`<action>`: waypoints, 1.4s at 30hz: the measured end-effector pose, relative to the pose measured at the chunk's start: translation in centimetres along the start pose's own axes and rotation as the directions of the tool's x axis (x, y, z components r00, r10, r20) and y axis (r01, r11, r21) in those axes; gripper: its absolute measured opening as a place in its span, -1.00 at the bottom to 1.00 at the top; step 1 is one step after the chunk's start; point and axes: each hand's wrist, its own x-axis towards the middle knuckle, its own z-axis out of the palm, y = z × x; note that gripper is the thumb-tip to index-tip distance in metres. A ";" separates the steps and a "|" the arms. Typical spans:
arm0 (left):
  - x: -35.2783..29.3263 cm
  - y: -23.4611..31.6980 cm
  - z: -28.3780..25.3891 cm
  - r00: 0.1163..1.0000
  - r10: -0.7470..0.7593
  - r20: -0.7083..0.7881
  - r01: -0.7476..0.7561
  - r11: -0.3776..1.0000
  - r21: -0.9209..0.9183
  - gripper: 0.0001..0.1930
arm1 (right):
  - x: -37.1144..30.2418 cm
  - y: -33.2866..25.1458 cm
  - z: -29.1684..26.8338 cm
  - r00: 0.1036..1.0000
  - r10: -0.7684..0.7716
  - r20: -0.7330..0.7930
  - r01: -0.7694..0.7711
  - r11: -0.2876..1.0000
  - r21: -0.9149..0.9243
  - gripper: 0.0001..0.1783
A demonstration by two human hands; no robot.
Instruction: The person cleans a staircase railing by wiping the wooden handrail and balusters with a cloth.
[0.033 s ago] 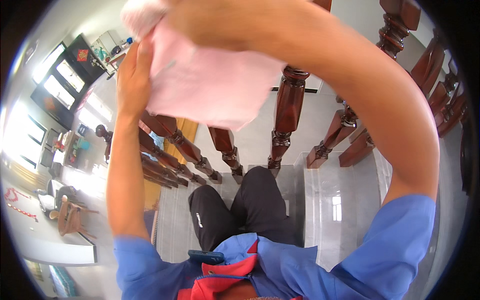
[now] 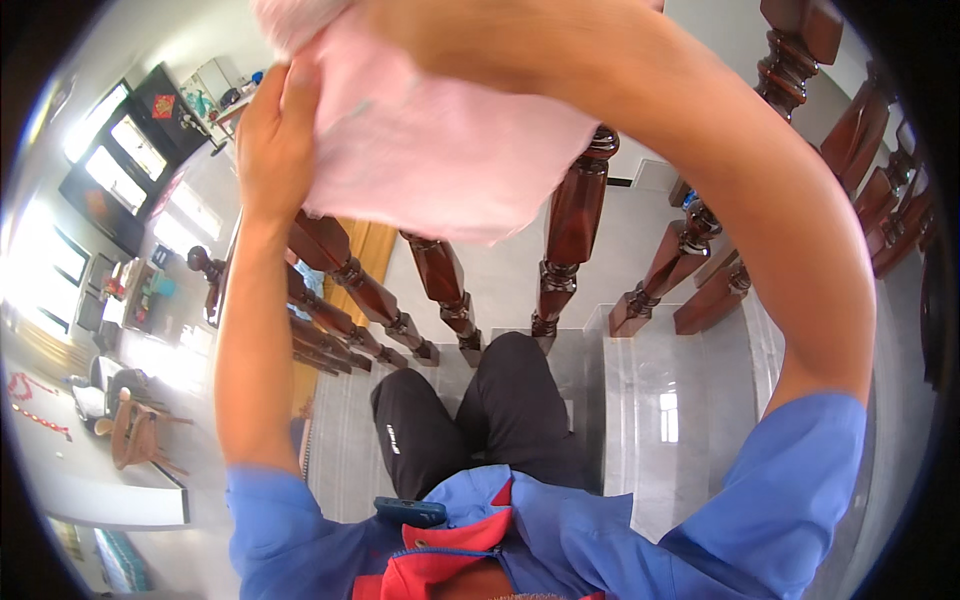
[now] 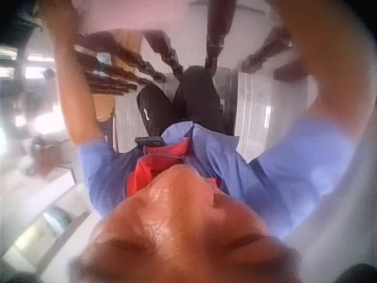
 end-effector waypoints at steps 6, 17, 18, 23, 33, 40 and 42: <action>-0.3 7.0 4.7 0.851 0.398 -0.342 -0.361 0.917 0.169 -0.60 | -5.5 5.4 5.3 0.585 -0.181 -0.791 0.105 0.983 -0.147 -0.66; -7.7 9.4 13.8 0.992 -0.077 0.102 0.123 0.791 -0.600 -0.50 | -16.3 1.8 9.8 0.681 0.729 0.065 -0.033 -0.058 0.998 -0.47; -6.7 10.2 13.6 0.991 -0.069 0.116 0.130 0.720 -0.681 -0.43 | -16.0 2.1 9.7 0.721 0.685 0.105 -0.012 -0.140 0.990 -0.47; -2.8 12.8 16.0 0.994 -0.095 0.049 0.099 0.648 -0.755 -0.47 | -10.4 2.1 8.2 0.659 0.751 0.029 -0.160 0.102 0.982 -0.52; -22.2 2.9 24.5 0.995 -0.099 -0.001 0.076 0.767 -0.638 -0.45 | -24.1 -8.3 21.5 0.625 0.779 0.053 -0.123 0.031 0.992 -0.35; -37.3 -1.2 26.4 0.809 -0.231 0.540 0.480 0.791 -0.380 -0.43 | -41.5 -18.4 31.0 0.658 0.631 0.412 -0.485 -0.064 0.872 -0.29; -37.5 -2.4 25.6 0.766 -0.254 0.591 0.491 0.825 -0.281 -0.43 | -41.8 -20.0 32.0 0.637 0.616 0.463 -0.479 -0.155 0.864 -0.33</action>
